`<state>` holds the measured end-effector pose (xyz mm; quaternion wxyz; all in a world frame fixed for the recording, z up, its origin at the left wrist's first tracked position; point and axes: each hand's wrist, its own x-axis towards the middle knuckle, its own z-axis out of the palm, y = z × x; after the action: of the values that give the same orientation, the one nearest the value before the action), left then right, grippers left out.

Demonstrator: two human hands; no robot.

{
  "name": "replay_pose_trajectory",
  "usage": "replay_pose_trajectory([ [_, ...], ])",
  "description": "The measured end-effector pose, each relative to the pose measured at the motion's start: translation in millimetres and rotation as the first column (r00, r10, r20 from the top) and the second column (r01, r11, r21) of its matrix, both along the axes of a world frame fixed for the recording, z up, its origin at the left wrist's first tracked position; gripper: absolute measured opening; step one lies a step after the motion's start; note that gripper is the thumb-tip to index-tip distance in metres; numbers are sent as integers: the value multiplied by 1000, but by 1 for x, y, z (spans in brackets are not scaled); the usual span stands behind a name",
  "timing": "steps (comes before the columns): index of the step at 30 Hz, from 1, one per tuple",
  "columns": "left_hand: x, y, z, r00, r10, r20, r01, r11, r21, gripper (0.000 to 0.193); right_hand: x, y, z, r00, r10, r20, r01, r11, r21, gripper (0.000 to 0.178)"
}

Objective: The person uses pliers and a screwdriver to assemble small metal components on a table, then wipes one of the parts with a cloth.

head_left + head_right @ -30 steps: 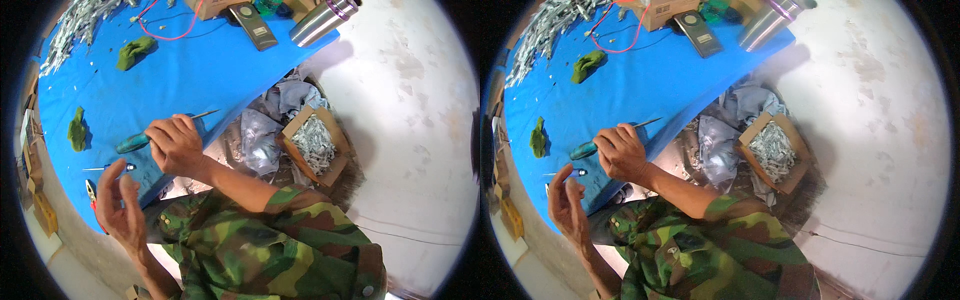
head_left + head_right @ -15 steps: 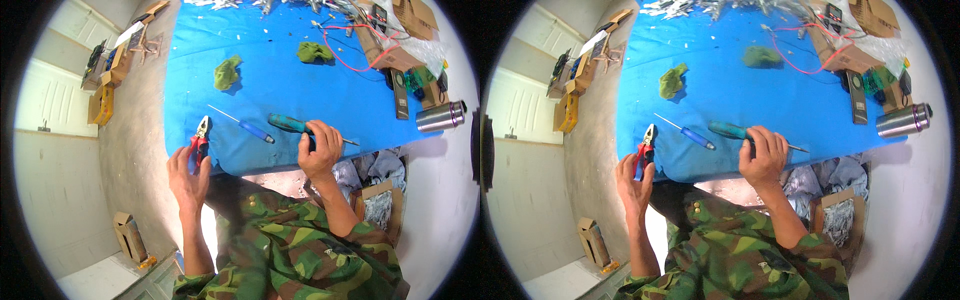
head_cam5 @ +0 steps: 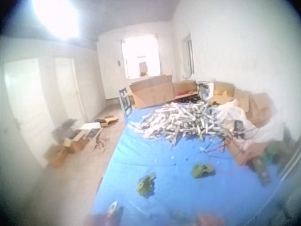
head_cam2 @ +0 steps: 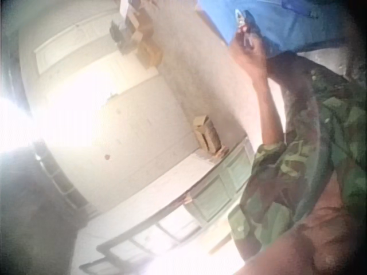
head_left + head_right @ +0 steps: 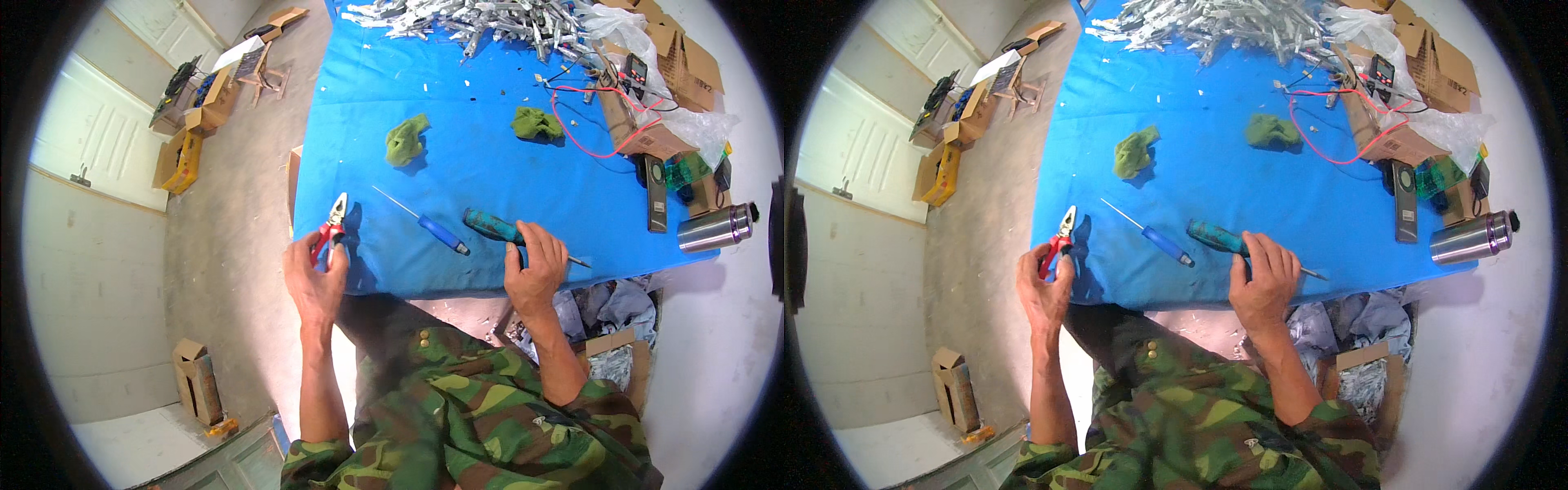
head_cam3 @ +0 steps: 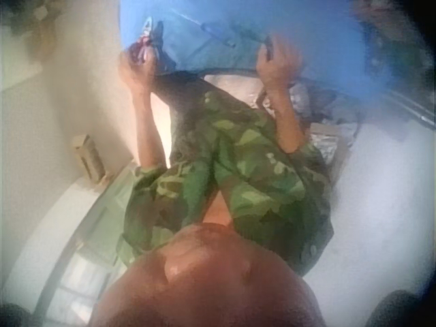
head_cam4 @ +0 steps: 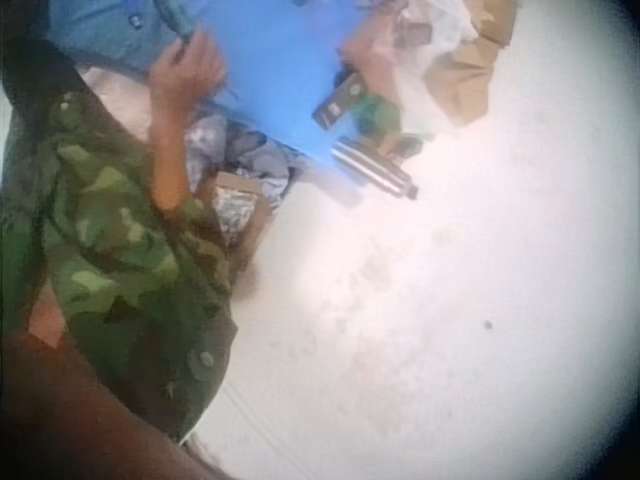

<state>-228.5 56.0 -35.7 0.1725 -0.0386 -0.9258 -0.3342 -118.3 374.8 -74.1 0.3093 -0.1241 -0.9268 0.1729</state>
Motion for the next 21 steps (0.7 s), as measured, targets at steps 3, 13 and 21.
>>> replay_pose_trajectory([
  [3, -16, -4, -3, 999, 46, -26, -47, 999, -13, 37, 0, 3, 5, 999, 32, 10, -32, 999, -30, 37],
  [13, -39, 7, -37, 991, 63, -122, -72, 994, -76, 36, -58, 73, 25, 1000, 26, -5, -25, 993, 119, 33],
  [21, -39, 6, -41, 996, 58, -74, -64, 994, -89, 43, -61, 114, 2, 999, -33, 22, 30, 993, 112, 34],
])
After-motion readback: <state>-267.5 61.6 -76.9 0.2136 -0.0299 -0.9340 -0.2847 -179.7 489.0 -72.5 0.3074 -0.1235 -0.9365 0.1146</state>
